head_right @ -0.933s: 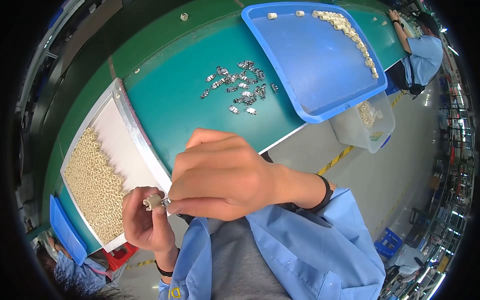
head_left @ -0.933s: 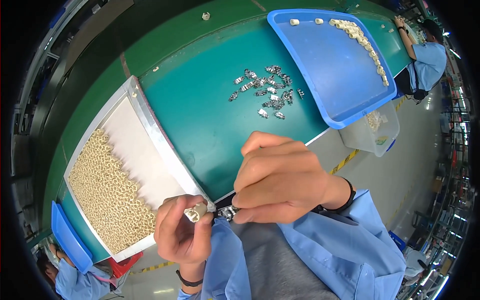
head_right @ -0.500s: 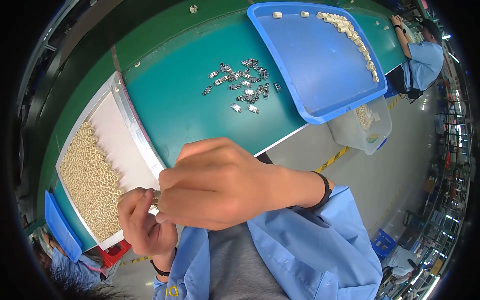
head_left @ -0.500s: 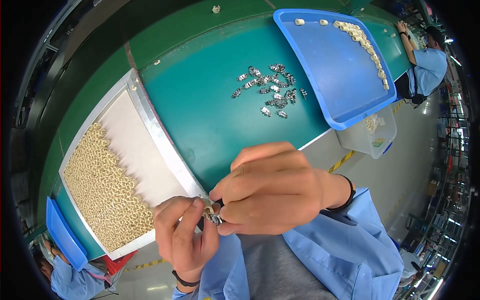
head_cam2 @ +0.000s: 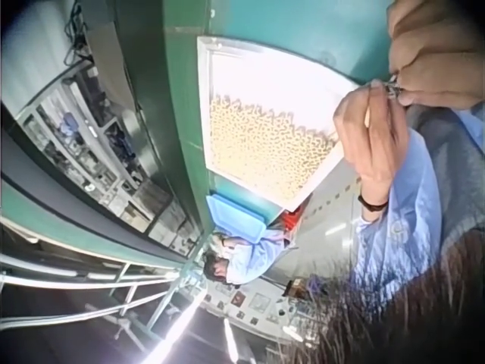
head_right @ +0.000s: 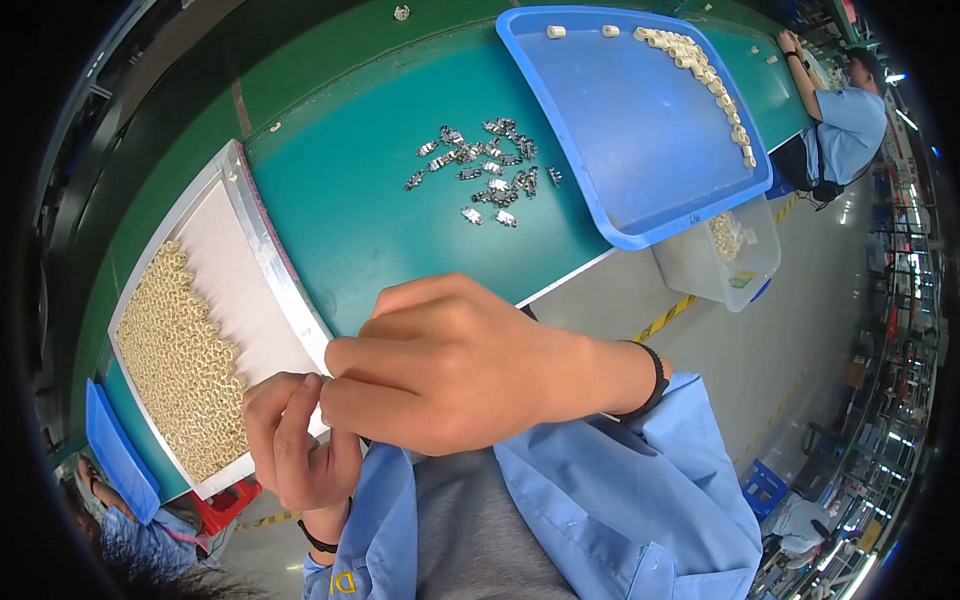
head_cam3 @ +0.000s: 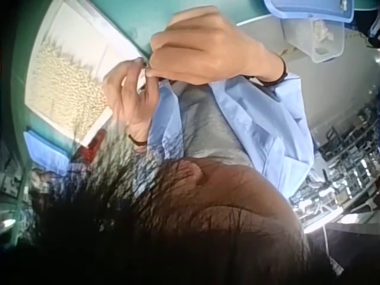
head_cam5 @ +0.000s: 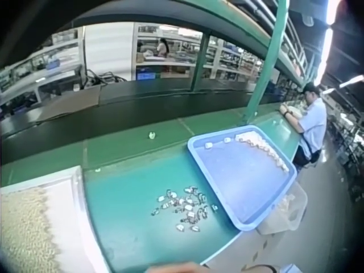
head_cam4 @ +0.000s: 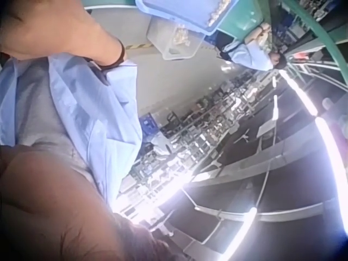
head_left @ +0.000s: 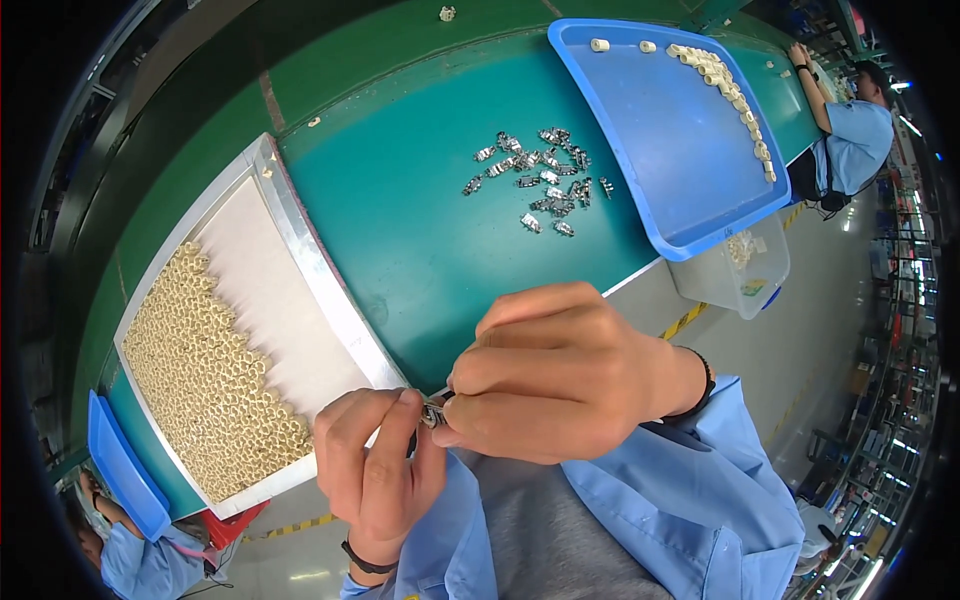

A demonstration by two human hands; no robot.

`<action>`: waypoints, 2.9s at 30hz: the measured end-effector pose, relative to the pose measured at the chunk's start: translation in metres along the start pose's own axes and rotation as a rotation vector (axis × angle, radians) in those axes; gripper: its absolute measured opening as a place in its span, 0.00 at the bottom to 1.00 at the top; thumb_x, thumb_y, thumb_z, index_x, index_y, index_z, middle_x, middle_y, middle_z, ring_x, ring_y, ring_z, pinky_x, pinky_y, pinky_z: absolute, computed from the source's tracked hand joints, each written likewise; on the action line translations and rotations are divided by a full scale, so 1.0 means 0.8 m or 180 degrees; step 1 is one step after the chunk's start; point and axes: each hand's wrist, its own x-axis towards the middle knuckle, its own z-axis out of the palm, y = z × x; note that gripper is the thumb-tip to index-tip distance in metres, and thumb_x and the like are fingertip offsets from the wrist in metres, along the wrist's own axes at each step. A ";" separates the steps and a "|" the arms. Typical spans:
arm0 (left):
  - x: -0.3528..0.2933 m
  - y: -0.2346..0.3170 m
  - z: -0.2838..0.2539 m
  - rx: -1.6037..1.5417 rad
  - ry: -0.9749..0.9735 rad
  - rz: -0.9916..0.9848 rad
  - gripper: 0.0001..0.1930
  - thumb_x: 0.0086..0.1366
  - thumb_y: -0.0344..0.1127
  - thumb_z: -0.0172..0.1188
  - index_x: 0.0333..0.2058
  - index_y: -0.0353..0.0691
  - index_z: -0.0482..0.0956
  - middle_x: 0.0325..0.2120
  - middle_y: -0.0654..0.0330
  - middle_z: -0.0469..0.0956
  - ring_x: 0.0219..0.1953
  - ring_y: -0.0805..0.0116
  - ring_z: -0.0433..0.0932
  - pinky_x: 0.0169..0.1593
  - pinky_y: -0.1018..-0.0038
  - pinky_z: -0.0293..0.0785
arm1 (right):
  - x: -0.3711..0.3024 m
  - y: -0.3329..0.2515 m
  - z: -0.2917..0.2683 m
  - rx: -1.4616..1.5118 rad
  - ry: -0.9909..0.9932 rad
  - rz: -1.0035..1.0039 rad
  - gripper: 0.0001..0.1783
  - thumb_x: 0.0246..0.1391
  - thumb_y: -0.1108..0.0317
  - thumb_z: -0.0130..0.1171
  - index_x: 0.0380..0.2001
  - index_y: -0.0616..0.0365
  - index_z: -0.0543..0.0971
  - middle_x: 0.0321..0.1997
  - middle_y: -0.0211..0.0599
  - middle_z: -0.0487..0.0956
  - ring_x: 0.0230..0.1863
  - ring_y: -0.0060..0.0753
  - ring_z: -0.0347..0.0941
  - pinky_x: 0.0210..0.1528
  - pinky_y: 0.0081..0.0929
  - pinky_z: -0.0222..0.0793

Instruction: The person picks up a metal connector and a white plastic component, joins them together, and places the assembled unit into a tray, repeating this process several times.

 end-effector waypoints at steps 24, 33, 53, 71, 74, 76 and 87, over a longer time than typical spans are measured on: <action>0.268 -0.261 0.137 -0.0207 -0.0754 -0.1206 0.12 0.63 0.31 0.70 0.43 0.33 0.84 0.34 0.59 0.85 0.37 0.68 0.83 0.44 0.71 0.78 | -0.109 0.113 0.001 -0.1961 0.0205 0.1739 0.18 0.49 0.71 0.72 0.45 0.56 0.85 0.44 0.34 0.77 0.47 0.39 0.72 0.53 0.40 0.62; 0.316 -0.327 0.270 -0.0118 -0.0619 -0.1298 0.13 0.63 0.34 0.71 0.44 0.34 0.84 0.34 0.59 0.86 0.37 0.66 0.85 0.46 0.67 0.80 | -0.126 0.111 -0.006 -0.2016 0.0278 0.1605 0.14 0.46 0.74 0.72 0.38 0.53 0.85 0.45 0.29 0.78 0.46 0.37 0.74 0.57 0.44 0.59; 0.004 -0.161 -0.151 0.1429 -0.0844 -0.0986 0.06 0.64 0.26 0.66 0.40 0.37 0.82 0.41 0.55 0.81 0.45 0.57 0.79 0.48 0.66 0.71 | -0.111 0.119 -0.001 -0.1178 0.0276 0.1010 0.09 0.52 0.83 0.65 0.37 0.61 0.85 0.39 0.37 0.83 0.43 0.41 0.78 0.49 0.34 0.65; -0.036 -0.119 -0.068 0.0707 -0.0570 -0.1183 0.12 0.62 0.20 0.64 0.44 0.34 0.80 0.45 0.50 0.81 0.51 0.52 0.80 0.57 0.58 0.73 | -0.131 0.095 0.007 -0.1132 0.0164 0.1264 0.10 0.50 0.76 0.72 0.38 0.59 0.86 0.41 0.35 0.82 0.45 0.40 0.77 0.53 0.38 0.68; -0.039 -0.098 -0.048 0.0491 -0.0539 -0.0985 0.12 0.64 0.18 0.62 0.46 0.32 0.79 0.47 0.50 0.79 0.51 0.53 0.81 0.59 0.59 0.74 | -0.137 0.093 0.005 -0.1143 0.0113 0.1319 0.11 0.51 0.76 0.72 0.39 0.60 0.86 0.41 0.35 0.83 0.44 0.40 0.77 0.52 0.38 0.68; -0.035 -0.088 -0.033 0.0415 -0.0486 -0.0877 0.12 0.65 0.17 0.60 0.47 0.31 0.79 0.48 0.50 0.78 0.51 0.53 0.82 0.60 0.59 0.74 | -0.130 0.098 0.006 -0.1100 0.0116 0.1261 0.11 0.53 0.77 0.71 0.41 0.61 0.87 0.41 0.36 0.83 0.43 0.40 0.78 0.50 0.37 0.71; -0.012 -0.024 0.043 -0.1758 -0.0088 -0.1150 0.15 0.61 0.12 0.63 0.47 0.27 0.80 0.43 0.47 0.80 0.44 0.60 0.83 0.49 0.70 0.80 | -0.084 0.034 -0.005 0.0935 0.0491 0.1439 0.12 0.55 0.81 0.70 0.44 0.65 0.87 0.38 0.40 0.84 0.36 0.34 0.81 0.36 0.29 0.74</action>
